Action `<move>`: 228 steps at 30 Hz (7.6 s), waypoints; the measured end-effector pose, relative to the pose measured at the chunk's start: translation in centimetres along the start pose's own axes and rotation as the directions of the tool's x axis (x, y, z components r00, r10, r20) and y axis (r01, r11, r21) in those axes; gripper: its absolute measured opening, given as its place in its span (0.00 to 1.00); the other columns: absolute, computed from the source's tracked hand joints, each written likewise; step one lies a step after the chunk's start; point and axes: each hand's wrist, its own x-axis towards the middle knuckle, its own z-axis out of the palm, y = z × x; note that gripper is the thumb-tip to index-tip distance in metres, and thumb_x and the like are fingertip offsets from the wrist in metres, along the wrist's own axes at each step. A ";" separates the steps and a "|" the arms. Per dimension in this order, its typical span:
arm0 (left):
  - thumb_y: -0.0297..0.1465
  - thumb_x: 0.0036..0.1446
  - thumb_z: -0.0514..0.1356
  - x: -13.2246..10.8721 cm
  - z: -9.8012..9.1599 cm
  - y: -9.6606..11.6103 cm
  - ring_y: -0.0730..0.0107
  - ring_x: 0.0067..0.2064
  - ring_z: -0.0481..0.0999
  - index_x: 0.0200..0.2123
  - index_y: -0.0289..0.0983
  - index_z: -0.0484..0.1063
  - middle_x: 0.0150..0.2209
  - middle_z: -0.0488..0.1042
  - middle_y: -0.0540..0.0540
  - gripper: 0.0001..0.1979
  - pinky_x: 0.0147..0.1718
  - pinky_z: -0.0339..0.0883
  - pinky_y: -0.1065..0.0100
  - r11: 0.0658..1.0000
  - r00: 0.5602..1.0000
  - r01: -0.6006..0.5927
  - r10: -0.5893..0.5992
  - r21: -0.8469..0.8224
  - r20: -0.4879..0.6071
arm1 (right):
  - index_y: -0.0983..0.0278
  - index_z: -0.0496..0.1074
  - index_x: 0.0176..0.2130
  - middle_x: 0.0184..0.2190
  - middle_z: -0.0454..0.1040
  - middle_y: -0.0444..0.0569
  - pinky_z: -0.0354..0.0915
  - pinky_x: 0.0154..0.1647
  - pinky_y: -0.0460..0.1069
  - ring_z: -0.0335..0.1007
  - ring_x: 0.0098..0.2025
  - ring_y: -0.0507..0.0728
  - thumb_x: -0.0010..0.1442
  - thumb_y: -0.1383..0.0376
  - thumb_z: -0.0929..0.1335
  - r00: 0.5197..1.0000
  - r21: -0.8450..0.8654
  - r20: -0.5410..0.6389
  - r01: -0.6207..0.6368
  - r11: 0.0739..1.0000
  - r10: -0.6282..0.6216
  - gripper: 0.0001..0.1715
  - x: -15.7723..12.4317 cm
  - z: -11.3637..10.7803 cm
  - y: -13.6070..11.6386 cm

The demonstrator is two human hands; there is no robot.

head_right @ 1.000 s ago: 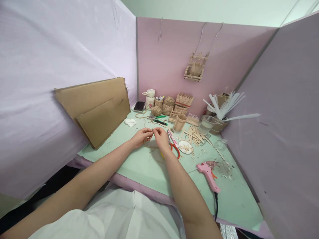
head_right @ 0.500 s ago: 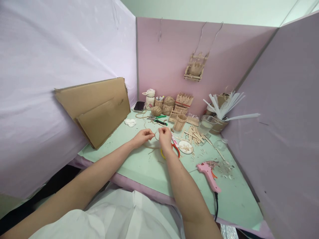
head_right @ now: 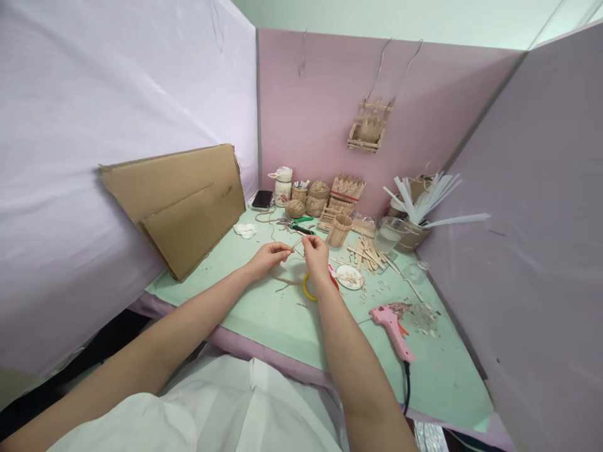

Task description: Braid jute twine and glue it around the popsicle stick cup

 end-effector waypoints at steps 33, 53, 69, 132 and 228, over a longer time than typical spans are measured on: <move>0.37 0.45 0.63 0.8 -0.9 -0.4 0.84 0.20 0.54 0.39 0.33 0.73 0.27 0.69 0.50 0.18 0.19 0.42 0.73 0.984 0.999 -0.045 0.045 -0.172 -0.005 | 0.63 0.64 0.53 0.53 0.65 0.57 0.60 0.49 0.56 0.62 0.52 0.61 0.56 0.61 0.64 0.844 -0.502 0.225 0.528 0.685 -0.486 0.25 -2.2 0.6 -1.1; 0.36 0.51 0.57 0.9 -2.7 0.2 0.73 0.28 0.68 0.37 0.34 0.74 0.29 0.76 0.47 0.14 0.30 0.60 0.71 0.874 0.980 -0.184 0.195 0.449 0.021 | 0.62 0.72 0.33 0.34 0.74 0.48 0.46 0.45 0.52 0.64 0.41 0.56 0.63 0.63 0.61 0.869 -0.783 0.380 0.485 0.391 -0.316 0.12 -1.8 0.3 -0.5; 0.27 0.53 0.51 1.6 -6.1 -0.1 0.64 0.37 0.73 0.36 0.38 0.75 0.32 0.77 0.46 0.13 0.38 0.63 0.65 0.581 0.918 0.057 0.290 0.812 -0.272 | 0.64 0.70 0.34 0.36 0.74 0.50 0.46 0.44 0.52 0.63 0.41 0.57 0.63 0.64 0.57 0.947 -0.809 -0.038 0.158 0.566 -0.320 0.15 -0.5 -1.3 -1.1; 0.38 0.39 0.66 10.3 0.8 10.4 0.69 0.34 0.72 0.38 0.34 0.73 0.30 0.74 0.49 0.21 0.37 0.65 0.67 0.743 0.967 -0.252 0.224 0.620 0.125 | 0.68 0.71 0.39 0.37 0.76 0.58 0.56 0.43 0.53 0.71 0.39 0.60 0.61 0.69 0.58 0.962 -0.873 0.271 0.231 0.430 0.034 0.14 -1.8 0.0 -1.8; 0.31 0.56 0.51 0.0 -4.6 1.0 0.63 0.38 0.73 0.36 0.36 0.74 0.36 0.77 0.42 0.12 0.35 0.62 0.68 0.357 0.989 -0.056 0.146 0.933 0.003 | 0.63 0.73 0.25 0.26 0.75 0.48 0.54 0.28 0.46 0.65 0.28 0.52 0.50 0.68 0.64 0.900 -0.736 0.420 0.261 0.625 0.118 0.08 -0.9 -1.8 -1.3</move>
